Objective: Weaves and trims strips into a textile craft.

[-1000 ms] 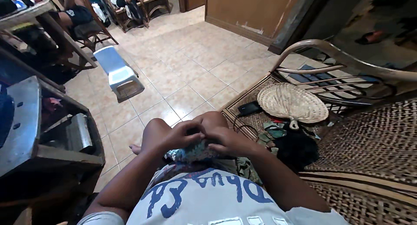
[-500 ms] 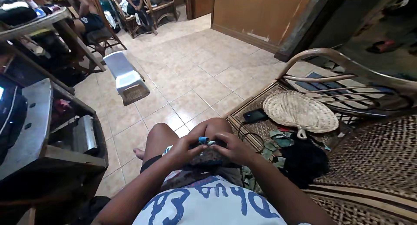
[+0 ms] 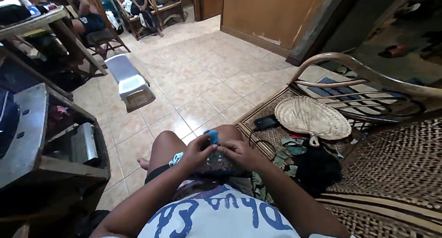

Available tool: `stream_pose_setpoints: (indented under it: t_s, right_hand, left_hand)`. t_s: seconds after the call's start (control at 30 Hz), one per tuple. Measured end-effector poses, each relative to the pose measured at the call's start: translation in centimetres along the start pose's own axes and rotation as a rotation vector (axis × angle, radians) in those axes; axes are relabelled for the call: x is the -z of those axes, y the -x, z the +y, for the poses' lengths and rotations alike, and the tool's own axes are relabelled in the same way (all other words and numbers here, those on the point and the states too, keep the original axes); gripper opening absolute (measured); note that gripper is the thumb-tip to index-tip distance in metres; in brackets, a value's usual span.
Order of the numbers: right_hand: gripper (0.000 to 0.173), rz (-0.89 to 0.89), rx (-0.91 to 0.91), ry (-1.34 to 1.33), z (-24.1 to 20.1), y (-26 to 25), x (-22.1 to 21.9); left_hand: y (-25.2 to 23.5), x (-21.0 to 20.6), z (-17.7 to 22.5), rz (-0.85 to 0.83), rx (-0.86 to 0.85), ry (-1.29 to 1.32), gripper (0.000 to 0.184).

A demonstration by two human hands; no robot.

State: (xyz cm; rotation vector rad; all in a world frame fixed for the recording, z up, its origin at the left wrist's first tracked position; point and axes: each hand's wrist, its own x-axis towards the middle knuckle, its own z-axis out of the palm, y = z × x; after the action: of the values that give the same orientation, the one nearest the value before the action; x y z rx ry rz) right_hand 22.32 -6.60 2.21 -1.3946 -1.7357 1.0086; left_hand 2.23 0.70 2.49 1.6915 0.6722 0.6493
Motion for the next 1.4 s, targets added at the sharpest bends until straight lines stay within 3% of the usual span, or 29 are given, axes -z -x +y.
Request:
stream_pose_setpoints:
  t_s: [0.1, 0.23, 0.6, 0.77, 0.93, 1.17, 1.4]
  right_hand:
    - [0.025, 0.154, -0.001, -0.174, -0.1, -0.6, -1.0]
    - [0.018, 0.339, -0.014, -0.259, 0.2, -0.5, -1.7]
    - [0.014, 0.323, 0.007, -0.191, 0.4, 0.5, -1.7]
    - [0.019, 0.538, 0.299, 0.165, 1.6, 0.6, -3.2]
    - [0.018, 0.574, 0.265, 0.388, 0.4, 0.9, -4.3]
    - [0.020, 0.558, 0.246, 0.278, 0.2, 2.5, -4.2]
    - [0.011, 0.579, 0.331, 0.314, 0.6, 3.7, -4.4]
  left_hand:
    - [-0.2, 0.2, 0.1, 0.024, -0.012, -0.006, 0.037]
    - [-0.3, 0.1, 0.5, 0.042, 0.051, 0.059, 0.043]
    - [-0.4, -0.1, -0.2, 0.006, 0.153, 0.201, 0.046]
    - [-0.1, 0.1, 0.8, 0.040, 0.129, 0.081, 0.037]
    - [0.2, -0.2, 1.3, 0.011, 0.050, 0.013, 0.039]
    - [0.6, 0.8, 0.6, -0.182, 0.133, -0.040, 0.061]
    - [1.1, -0.3, -0.2, -0.044, 0.132, 0.131, 0.058]
